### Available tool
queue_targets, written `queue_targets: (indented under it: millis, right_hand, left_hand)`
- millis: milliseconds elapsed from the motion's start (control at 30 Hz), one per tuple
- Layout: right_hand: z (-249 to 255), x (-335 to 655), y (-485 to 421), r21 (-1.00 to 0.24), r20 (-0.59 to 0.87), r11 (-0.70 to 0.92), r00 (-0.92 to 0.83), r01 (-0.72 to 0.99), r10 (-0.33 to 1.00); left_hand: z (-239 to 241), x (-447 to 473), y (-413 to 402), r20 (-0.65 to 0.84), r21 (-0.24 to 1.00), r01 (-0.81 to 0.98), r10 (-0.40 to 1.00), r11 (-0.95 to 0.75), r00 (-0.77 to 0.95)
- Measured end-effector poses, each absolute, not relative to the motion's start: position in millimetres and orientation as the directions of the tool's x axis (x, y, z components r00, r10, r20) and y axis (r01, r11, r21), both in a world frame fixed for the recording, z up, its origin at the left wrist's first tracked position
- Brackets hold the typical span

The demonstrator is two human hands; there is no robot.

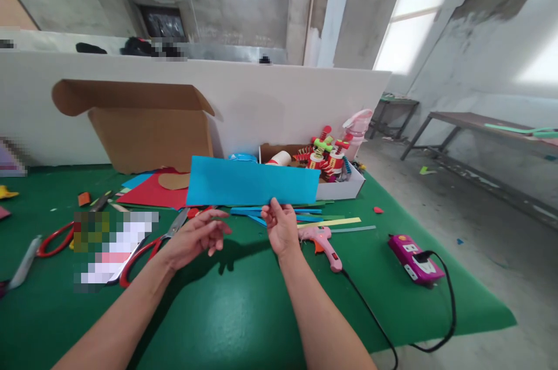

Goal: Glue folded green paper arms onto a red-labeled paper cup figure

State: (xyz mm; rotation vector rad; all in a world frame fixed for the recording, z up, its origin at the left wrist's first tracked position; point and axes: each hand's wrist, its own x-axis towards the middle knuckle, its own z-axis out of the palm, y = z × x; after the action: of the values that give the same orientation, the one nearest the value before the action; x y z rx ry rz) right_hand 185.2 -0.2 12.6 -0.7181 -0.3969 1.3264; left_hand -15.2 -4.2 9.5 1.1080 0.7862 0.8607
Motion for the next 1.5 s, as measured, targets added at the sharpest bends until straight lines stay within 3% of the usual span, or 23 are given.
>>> queue_targets:
  millis: [200,333,467,633,967,1133,1267,1400,1500]
  right_hand:
    - [-4.0,148.8,-14.6,-0.806,-0.107,-0.09,-0.006,-0.586,0.994]
    - [-10.2,145.9,-14.2,-0.892,-0.091,-0.077,0.01,-0.446,0.996]
    - [-10.8,164.0,-3.2,-0.957,-0.057,-0.008,0.161,-0.29,0.985]
    - [-7.9,190.4,8.2,-0.985,-0.03,0.027,0.32,-0.173,0.947]
    - [-5.3,209.8,10.4,-0.997,0.032,0.054,0.336,-0.055,0.941]
    - [-4.1,212.3,10.9,-0.995,0.019,0.052,0.358,-0.082,0.933]
    - [0.0,214.4,12.4,-0.947,-0.042,0.103,0.436,-0.304,0.899]
    - [0.7,197.5,9.0,-0.871,-0.106,-0.006,0.176,-0.491,0.979]
    - [-4.2,173.7,0.8,-0.905,0.004,-0.012,-0.038,-0.425,0.999]
  left_hand:
    - [-6.5,0.8,-9.7,0.017,0.991,0.124,0.958,-0.055,0.286]
    - [-11.7,6.4,-8.0,0.08,0.958,0.259,0.984,-0.119,0.157]
    - [-9.7,12.2,-8.6,0.028,0.971,0.237,0.998,-0.041,0.059]
    - [-11.2,11.5,-7.6,0.008,0.987,0.162,0.997,-0.02,0.073]
    - [-3.9,5.9,-7.2,-0.02,0.997,0.08,0.995,0.013,0.093]
    - [-4.4,5.1,-6.9,-0.038,0.997,0.069,0.994,0.03,0.107]
    - [-1.7,1.5,-4.9,-0.026,1.0,0.012,0.997,0.025,0.068]
    - [-2.7,-3.0,-0.4,-0.014,0.999,-0.039,1.0,0.015,0.014]
    - [-7.5,-1.1,0.3,-0.024,0.999,-0.043,0.999,0.025,0.023]
